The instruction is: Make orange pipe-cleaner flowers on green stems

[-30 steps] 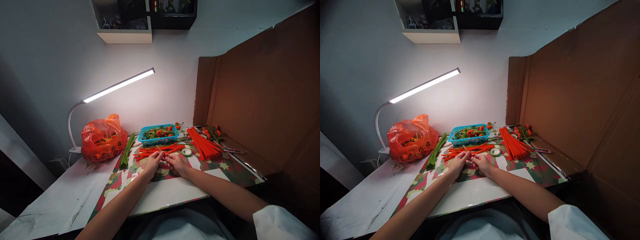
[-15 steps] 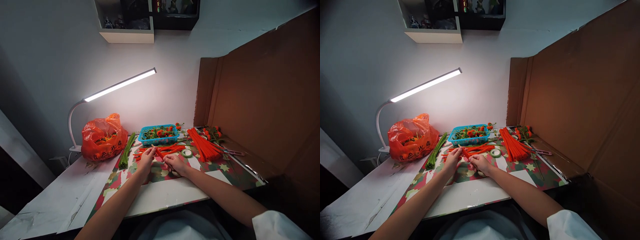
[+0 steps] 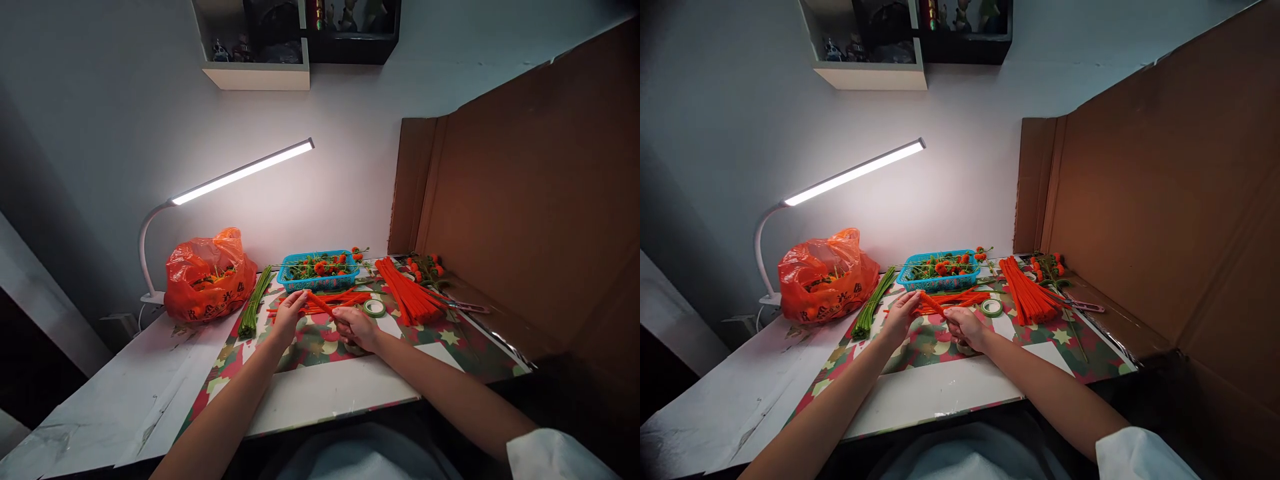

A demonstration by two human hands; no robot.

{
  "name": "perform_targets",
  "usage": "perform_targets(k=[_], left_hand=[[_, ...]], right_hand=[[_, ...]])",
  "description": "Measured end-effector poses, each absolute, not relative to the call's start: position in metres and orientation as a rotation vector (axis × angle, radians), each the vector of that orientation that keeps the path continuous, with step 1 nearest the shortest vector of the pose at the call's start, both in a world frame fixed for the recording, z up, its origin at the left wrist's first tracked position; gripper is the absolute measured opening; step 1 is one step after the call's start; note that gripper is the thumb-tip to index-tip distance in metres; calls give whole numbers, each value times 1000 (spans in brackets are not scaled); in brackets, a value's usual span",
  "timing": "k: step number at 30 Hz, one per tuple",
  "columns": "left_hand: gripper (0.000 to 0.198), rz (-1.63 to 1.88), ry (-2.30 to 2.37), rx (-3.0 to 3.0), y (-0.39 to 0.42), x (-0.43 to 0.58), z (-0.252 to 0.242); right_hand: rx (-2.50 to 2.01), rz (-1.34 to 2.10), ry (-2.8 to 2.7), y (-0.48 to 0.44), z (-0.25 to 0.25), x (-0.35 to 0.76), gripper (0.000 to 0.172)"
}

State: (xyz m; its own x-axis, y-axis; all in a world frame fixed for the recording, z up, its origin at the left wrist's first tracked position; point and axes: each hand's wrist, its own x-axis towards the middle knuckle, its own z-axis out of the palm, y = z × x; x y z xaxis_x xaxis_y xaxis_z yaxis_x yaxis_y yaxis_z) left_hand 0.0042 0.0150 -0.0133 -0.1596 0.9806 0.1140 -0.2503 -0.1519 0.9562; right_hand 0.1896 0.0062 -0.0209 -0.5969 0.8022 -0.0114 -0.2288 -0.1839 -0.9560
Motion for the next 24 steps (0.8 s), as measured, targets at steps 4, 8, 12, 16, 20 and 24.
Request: perform_targets(k=[4,8,12,16,20,24], left_hand=[[32,1459,959,1044,16,-1,-12],[27,1389,910,1080,14,-4,-8],[26,1369,948,1078,13,-6,-5],[25,1346,997,1106,13,-7,-3],[27,1279,1049,1096,14,-11,-3],[27,1138,1069,1150,18,-20,-7]], right_hand=[[-706,1893,-1367,6,-20,190,21],[-781,1759,-1476,6,-20,189,25],[-890,1194,-1757,4,-18,192,20],[-883,679,-2011,3,-16,197,16],[-915,464,-2080,5,-17,200,12],[-937,347,-2121,8,-20,201,10]])
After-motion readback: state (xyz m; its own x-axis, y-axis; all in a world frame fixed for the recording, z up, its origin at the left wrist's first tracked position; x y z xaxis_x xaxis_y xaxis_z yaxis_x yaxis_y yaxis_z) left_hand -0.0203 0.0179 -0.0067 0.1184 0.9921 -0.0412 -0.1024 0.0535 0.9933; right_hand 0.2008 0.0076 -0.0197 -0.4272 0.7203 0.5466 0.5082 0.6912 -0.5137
